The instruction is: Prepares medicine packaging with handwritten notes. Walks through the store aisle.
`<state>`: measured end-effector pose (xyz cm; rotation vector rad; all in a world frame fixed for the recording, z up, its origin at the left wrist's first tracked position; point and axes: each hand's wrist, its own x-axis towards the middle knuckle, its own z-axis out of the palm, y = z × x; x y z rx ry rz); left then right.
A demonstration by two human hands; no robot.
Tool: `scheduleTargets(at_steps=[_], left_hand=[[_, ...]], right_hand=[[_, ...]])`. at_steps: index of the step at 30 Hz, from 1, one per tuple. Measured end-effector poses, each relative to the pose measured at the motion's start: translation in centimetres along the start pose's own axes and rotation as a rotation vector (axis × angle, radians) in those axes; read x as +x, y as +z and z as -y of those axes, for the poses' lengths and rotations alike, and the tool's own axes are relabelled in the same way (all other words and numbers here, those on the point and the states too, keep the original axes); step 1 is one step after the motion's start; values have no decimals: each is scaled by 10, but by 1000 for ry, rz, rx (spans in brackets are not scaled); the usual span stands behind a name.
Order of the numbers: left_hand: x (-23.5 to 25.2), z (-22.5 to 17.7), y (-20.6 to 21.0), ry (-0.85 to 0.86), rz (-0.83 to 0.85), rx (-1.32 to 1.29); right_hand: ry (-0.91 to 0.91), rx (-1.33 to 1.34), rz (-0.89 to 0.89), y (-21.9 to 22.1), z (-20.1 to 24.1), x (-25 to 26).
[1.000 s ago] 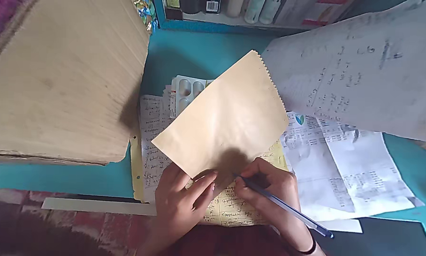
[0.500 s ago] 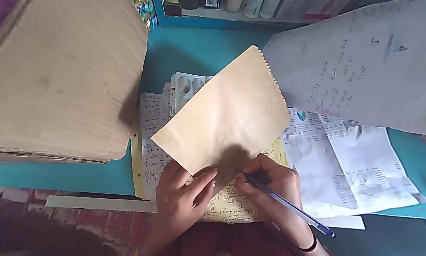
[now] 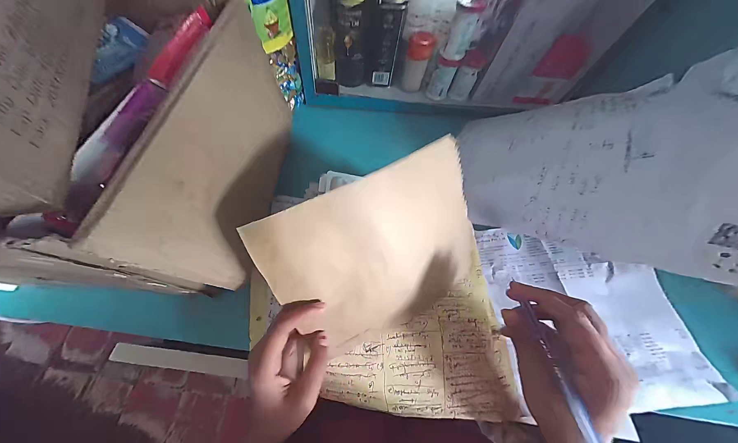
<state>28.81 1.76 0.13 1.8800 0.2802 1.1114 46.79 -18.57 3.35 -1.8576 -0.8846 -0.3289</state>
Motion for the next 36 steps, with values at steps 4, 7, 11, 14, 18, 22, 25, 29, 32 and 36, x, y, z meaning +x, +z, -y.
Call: scheduleTargets(at_steps=[4,7,11,14,18,22,25,29,32,36], left_hand=[[-4,-11,-36,-49,-19,344],[-9,-22,-54,-80,-53,696],[-6,-43,-47,115,1,733],[3,-40,-26,382,462,535],[3,-30,-16,576,773,542],[-6,-23,-24,624,696,523],[-12,-24,-26,591,634,476],[-20,-18,-20,472,351,339],[-22,-23,-19,231,134,152],[-16,-19,-19,124,52,-47]], right_hand=[[-66,-334,92,-35,-10,20],[-80,-548,187,-45,-16,36],[-122,-462,234,-41,-21,62],[-96,-252,290,-24,-23,89],[70,-93,454,10,-18,125],[304,-16,568,47,-12,143],[322,-32,576,68,-11,147],[336,-4,583,86,-9,145],[372,173,548,84,-7,139],[260,345,357,55,-1,140]])
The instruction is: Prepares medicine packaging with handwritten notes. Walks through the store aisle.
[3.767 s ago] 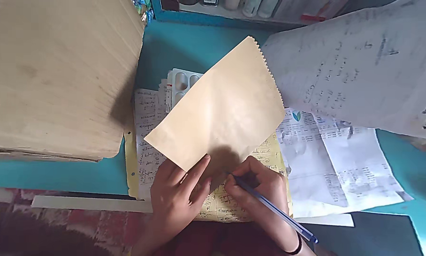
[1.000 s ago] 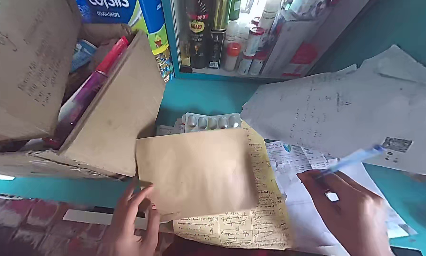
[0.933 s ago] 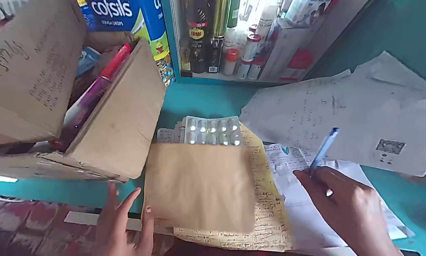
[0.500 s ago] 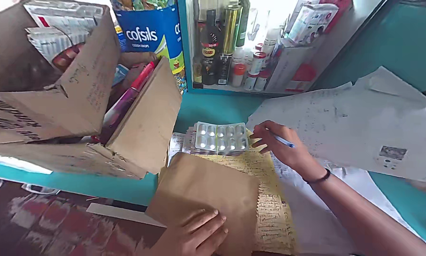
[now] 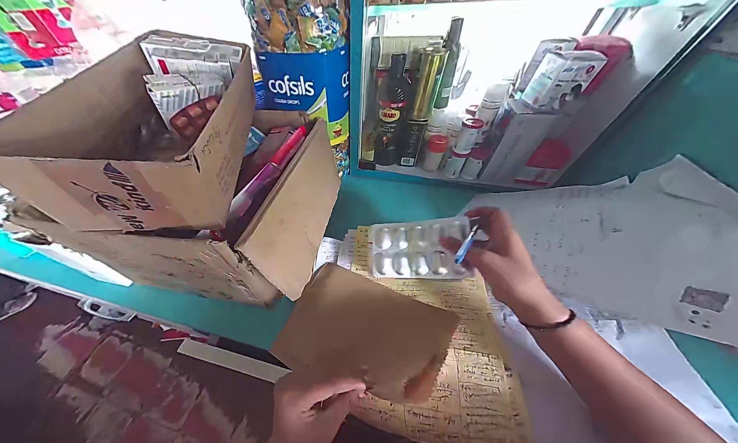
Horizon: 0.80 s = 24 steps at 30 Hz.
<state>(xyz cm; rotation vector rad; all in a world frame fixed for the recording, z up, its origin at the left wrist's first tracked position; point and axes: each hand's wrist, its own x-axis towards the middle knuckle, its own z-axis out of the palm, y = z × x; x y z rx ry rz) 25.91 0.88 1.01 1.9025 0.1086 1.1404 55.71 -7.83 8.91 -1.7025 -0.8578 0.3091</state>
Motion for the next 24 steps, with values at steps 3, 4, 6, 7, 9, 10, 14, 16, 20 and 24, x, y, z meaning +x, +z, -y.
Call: scheduleTargets(at_steps=[3,4,6,7,9,10,14,16,20,24], left_hand=[[5,1,2,-27,-50,-96],[7,0,4,-39,-82,-109],[10,1,8,-56,-142,-103],[13,2,10,-62,-160,-99],[18,2,14,-65,-162,-103],[20,2,17,-67,-161,-103],[25,6,31,-37,-151,-57],[25,7,39,-28,-120,-21],[24,8,50,4,-123,44],[21,12,56,3,-143,102]], right_hand=[[-202,-60,-179,-30,21,-11],[-244,-63,-241,-41,29,-19],[-291,-36,-376,-61,42,-38],[-299,0,-431,-70,44,-48],[-309,102,-505,-82,38,-68],[-305,157,-527,-84,35,-77],[-250,385,-515,-60,29,-106],[-216,483,-462,-44,24,-114],[-100,482,-426,-29,12,-119],[-10,327,-444,-32,-3,-119]])
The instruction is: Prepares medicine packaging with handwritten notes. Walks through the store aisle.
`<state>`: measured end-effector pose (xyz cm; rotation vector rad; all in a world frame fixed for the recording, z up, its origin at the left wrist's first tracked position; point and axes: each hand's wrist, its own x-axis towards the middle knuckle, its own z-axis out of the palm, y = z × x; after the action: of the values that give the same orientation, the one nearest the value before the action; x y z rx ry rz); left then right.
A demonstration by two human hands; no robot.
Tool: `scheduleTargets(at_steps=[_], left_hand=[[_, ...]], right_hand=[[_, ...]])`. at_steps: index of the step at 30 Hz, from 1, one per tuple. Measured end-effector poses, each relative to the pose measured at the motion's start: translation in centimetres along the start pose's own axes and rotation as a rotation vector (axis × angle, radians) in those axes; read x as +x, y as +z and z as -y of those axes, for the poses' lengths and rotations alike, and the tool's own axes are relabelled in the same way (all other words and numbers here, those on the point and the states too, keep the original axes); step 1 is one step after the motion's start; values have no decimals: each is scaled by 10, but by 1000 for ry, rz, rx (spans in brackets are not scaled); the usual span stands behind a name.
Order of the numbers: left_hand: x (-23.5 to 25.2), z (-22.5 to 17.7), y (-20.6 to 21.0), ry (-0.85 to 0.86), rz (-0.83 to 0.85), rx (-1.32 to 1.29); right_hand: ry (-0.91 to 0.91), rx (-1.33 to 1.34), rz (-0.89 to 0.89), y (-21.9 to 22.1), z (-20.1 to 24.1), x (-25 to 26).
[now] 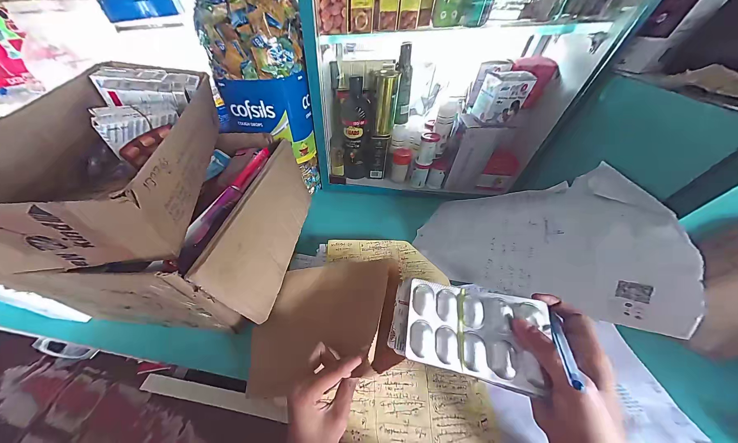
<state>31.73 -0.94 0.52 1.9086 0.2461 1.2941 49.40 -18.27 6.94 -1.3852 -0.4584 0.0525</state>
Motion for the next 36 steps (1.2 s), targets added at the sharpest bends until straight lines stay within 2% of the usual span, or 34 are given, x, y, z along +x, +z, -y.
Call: scheduleTargets(at_steps=[6,11,15,17,19,28,36], left_hand=[[-5,9,5,60,83,73],[4,-7,-5,-45,333,-39],[16,-13,-1,89,470,328],[18,-14,7,168,432,459],[18,-17,12,175,375,496],[16,-27,13,187,351,542],[14,-26,10,293,463,677]], right_hand=[[52,-217,113,1,-5,3],[39,-376,160,-1,-4,0],[21,-482,176,-1,-2,-1],[25,-561,191,-4,-2,1],[29,-601,216,-8,-1,4],[132,-231,427,-20,12,1],[213,-301,404,-26,27,14]])
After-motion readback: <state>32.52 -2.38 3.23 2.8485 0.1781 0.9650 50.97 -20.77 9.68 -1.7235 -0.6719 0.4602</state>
